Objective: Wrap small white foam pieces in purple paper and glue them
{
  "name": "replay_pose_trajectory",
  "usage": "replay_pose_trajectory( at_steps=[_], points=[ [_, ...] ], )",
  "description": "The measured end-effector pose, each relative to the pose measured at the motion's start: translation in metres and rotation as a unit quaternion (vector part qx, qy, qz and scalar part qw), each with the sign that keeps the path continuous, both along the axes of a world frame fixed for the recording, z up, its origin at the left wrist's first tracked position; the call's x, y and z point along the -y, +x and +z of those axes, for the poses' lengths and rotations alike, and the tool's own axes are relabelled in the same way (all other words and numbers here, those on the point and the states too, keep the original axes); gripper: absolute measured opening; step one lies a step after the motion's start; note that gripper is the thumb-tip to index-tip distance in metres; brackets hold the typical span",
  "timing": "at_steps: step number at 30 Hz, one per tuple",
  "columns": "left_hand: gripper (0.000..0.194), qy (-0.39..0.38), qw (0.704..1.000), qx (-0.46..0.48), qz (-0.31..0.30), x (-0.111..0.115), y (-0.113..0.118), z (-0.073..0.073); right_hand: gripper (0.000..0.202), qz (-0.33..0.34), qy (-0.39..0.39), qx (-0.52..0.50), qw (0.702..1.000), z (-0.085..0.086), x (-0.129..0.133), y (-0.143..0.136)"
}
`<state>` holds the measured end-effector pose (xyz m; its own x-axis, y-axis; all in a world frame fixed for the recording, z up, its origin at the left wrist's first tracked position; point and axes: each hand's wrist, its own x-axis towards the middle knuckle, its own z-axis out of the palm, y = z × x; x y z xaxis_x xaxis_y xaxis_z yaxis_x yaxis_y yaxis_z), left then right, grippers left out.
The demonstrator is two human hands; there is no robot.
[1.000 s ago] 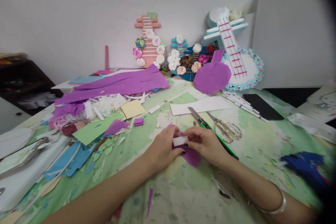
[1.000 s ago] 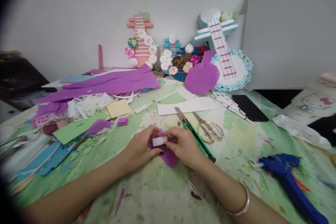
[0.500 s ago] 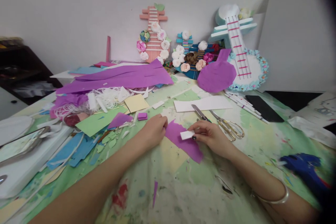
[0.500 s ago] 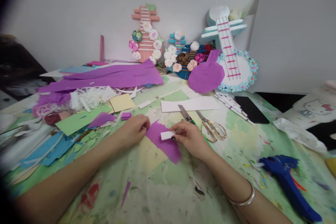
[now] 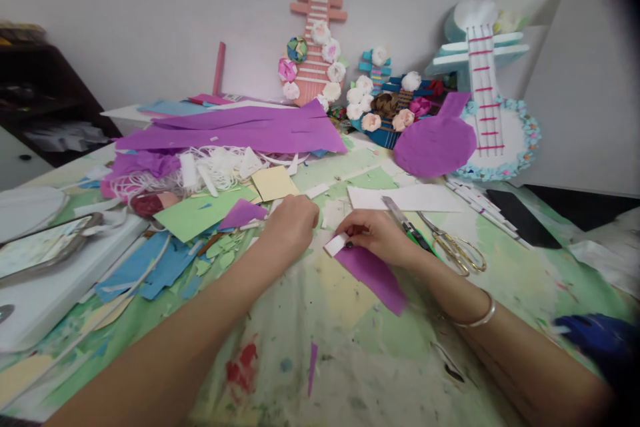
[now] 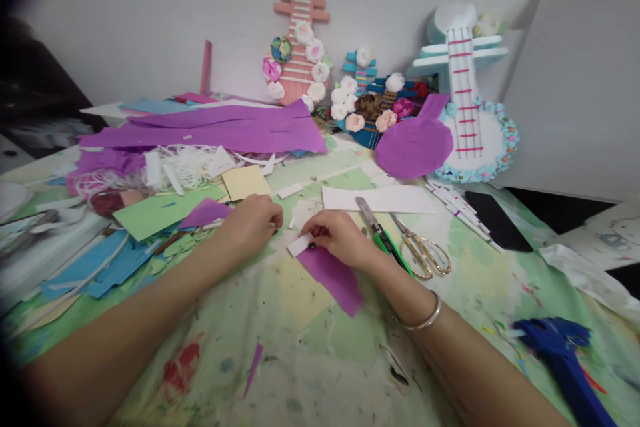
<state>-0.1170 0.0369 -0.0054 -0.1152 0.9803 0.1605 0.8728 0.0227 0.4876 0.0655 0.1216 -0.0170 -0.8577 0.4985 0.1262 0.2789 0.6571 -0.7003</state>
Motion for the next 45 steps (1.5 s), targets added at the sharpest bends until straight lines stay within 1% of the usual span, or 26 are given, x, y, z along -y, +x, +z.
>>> replay_pose_trajectory(
  at_steps=[3, 5, 8, 12, 16, 20, 26, 33, 38, 42, 44, 45],
  points=[
    [0.027, -0.057, 0.996, -0.063, -0.023, -0.001, 0.001, 0.001, 0.027, -0.001, 0.051, 0.005, 0.999, -0.005, 0.000, 0.000],
    [0.028, -0.073, 0.996, -0.037, -0.041, -0.001, 0.003, 0.003, 0.029, 0.003, 0.067, 0.009, 0.998, -0.004, 0.000, 0.001],
    [0.023, -0.098, 0.993, 0.014, -0.063, 0.000, 0.007, 0.005, 0.030, 0.006, 0.075, 0.016, 0.997, -0.003, -0.001, 0.001],
    [0.024, -0.100, 0.992, 0.037, -0.072, 0.001, 0.009, 0.006, 0.034, 0.006, 0.084, 0.028, 0.996, -0.002, 0.000, 0.001],
    [0.017, -0.113, 0.988, 0.064, -0.085, 0.000, 0.009, 0.004, 0.036, 0.007, 0.084, 0.030, 0.996, -0.002, 0.001, 0.001],
    [0.017, -0.130, 0.985, 0.083, -0.080, -0.001, 0.009, 0.002, 0.036, 0.011, 0.088, 0.031, 0.996, -0.003, 0.001, 0.001],
    [0.018, -0.139, 0.985, 0.065, -0.075, -0.001, 0.011, 0.004, 0.034, 0.007, 0.091, 0.035, 0.995, -0.004, 0.001, 0.001],
    [0.022, -0.133, 0.986, 0.066, -0.078, -0.002, 0.009, 0.000, 0.034, 0.004, 0.104, 0.035, 0.994, -0.003, 0.002, -0.001],
    [0.022, -0.134, 0.985, 0.076, -0.084, -0.002, 0.008, -0.001, 0.031, 0.003, 0.092, 0.038, 0.995, -0.002, 0.003, 0.000],
    [0.020, -0.119, 0.984, 0.097, -0.085, -0.002, 0.008, -0.002, 0.033, 0.004, 0.073, 0.030, 0.997, -0.002, 0.001, 0.000],
    [0.021, -0.118, 0.983, 0.107, -0.093, -0.001, 0.008, -0.001, 0.034, 0.007, 0.048, 0.023, 0.999, -0.003, -0.002, 0.001],
    [0.022, -0.124, 0.982, 0.109, -0.095, -0.001, 0.009, -0.001, 0.035, 0.010, 0.022, 0.016, 1.000, -0.004, -0.003, 0.002]
  ],
)
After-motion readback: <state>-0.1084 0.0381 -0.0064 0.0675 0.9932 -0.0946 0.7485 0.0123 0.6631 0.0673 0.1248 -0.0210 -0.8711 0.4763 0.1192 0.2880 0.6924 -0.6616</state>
